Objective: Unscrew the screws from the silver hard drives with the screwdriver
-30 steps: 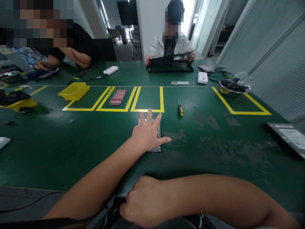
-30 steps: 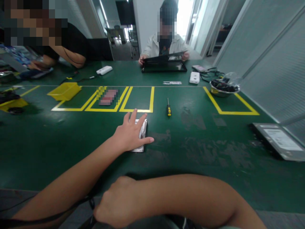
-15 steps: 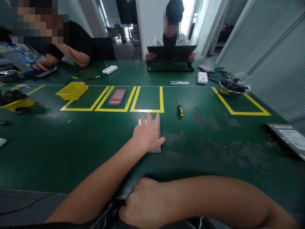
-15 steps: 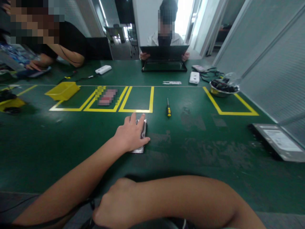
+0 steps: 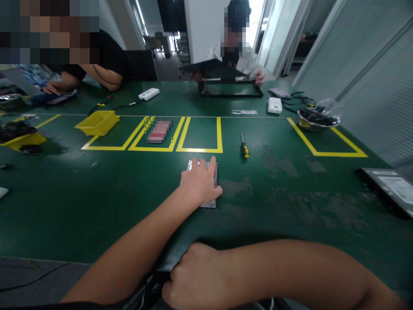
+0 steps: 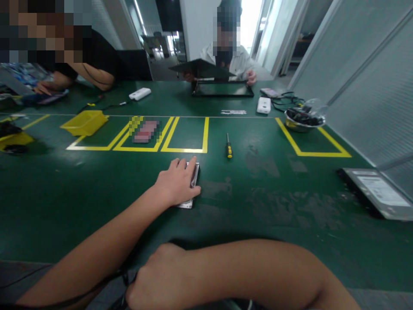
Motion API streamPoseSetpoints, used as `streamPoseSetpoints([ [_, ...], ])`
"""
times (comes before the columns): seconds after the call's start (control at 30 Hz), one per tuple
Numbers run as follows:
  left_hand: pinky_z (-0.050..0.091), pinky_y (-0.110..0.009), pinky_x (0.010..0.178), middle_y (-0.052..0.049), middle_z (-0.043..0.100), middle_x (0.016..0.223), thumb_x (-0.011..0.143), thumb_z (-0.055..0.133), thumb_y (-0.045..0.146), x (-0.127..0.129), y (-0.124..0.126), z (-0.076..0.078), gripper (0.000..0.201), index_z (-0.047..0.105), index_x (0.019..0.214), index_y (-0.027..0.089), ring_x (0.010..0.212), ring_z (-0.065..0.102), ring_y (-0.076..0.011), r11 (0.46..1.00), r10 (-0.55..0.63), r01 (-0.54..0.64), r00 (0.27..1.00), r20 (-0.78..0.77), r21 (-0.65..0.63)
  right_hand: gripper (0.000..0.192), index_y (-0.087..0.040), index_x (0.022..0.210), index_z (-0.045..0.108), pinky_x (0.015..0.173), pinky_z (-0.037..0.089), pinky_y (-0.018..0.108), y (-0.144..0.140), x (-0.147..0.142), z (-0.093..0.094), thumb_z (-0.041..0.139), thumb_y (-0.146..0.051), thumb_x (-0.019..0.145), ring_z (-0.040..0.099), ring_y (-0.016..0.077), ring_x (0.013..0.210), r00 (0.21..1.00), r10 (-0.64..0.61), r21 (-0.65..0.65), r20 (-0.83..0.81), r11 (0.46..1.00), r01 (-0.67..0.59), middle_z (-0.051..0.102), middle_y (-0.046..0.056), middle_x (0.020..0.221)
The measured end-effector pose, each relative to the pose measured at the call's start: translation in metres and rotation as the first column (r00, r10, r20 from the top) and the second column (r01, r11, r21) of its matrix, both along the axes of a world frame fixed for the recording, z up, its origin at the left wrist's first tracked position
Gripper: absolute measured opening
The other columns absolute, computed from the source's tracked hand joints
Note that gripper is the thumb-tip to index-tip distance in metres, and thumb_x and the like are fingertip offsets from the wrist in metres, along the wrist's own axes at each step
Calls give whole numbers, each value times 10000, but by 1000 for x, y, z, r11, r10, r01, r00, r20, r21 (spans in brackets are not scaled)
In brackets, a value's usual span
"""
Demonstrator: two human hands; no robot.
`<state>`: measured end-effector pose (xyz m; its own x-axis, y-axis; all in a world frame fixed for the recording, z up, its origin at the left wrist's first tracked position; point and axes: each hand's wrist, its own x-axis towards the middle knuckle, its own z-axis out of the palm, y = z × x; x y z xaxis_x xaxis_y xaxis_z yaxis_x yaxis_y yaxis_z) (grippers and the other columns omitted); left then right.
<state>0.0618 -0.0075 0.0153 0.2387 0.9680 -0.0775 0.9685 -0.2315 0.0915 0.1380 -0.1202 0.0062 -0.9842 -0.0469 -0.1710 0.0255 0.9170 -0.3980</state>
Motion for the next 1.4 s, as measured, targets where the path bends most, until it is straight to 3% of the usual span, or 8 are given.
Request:
streamPoseSetpoints([
  [0.3,486,-616,893,-210,449,1447,791,546,502,-21,-8,1,872,233,1553,218,1326,370,-432,1000,-4,4,1000,-2,22,132,-163,875,674,414,356,342,-1,-2,3,543,-150,882,699,215,652,1000,-2,15,5,1000,2,745,58,781],
  [0.47,462,-622,945,-181,315,1570,848,463,510,-52,-15,0,849,154,1581,216,1434,251,-416,1000,-7,7,997,-78,-9,116,-161,887,666,405,344,334,-2,-3,-3,550,-161,877,697,210,650,1000,1,36,6,999,-2,736,49,762],
  [0.67,481,-585,961,-146,233,1616,867,453,531,-98,-28,-3,850,96,1592,265,1477,203,-394,999,43,-39,984,-174,24,82,-178,817,647,354,262,327,-6,-2,-12,577,-163,856,665,200,574,996,-20,60,-82,998,25,705,22,687],
  [0.8,433,-565,1032,-172,236,1606,849,507,519,-133,-35,-7,865,147,1587,250,1468,217,-414,993,43,-22,983,-179,118,67,-177,787,644,351,247,327,-7,-3,-13,598,-157,832,647,197,546,994,-16,79,-105,997,25,697,30,666],
  [1.13,364,-568,1087,-193,202,1598,816,536,540,-219,-60,-17,920,155,1586,209,1429,269,-447,985,92,-63,979,-182,161,79,-173,755,641,361,225,323,-5,-4,-12,625,-187,831,646,189,544,995,-13,84,-102,996,22,700,37,653],
  [1.4,257,-575,1138,-263,225,1551,820,449,561,-302,-79,-24,920,199,1558,73,1408,274,-474,972,159,-112,962,-224,205,66,-177,826,655,356,206,332,-3,-8,-9,603,-184,866,678,198,585,1000,2,81,-30,997,1,716,27,695],
])
